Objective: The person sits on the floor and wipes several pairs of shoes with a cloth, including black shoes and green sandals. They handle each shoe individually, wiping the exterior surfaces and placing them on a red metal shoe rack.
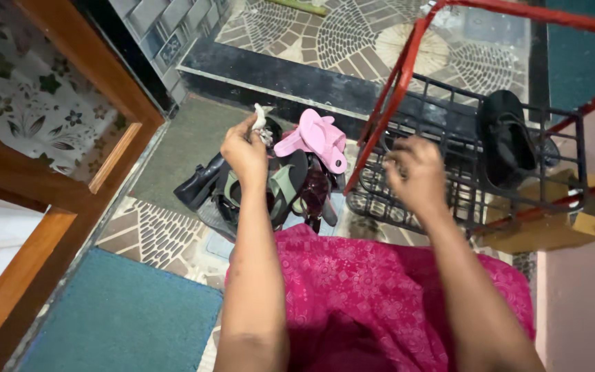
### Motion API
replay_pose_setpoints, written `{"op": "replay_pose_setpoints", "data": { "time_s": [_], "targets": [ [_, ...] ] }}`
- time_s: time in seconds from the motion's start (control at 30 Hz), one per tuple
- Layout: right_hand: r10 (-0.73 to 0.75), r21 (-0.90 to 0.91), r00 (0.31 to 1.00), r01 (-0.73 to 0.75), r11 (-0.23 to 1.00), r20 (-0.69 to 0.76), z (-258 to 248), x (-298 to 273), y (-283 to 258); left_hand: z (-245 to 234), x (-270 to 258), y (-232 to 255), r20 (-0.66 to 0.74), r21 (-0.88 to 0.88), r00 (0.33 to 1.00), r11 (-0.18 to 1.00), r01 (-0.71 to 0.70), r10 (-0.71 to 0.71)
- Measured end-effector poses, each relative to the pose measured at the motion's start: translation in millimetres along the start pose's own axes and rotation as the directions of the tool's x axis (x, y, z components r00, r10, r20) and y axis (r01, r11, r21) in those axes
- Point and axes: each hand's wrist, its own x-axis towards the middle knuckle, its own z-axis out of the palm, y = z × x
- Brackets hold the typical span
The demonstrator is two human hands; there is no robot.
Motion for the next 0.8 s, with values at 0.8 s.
{"op": "replay_pose_setpoints", "data": {
  "time_s": [0.8],
  "targets": [
    [0.208, 0.186, 0.535, -0.590, 0.786, 0.819, 364, -105, -28, -50, 24, -34, 0.353, 0.488, 0.932, 0.835, -0.255, 0.078]
  ]
}}
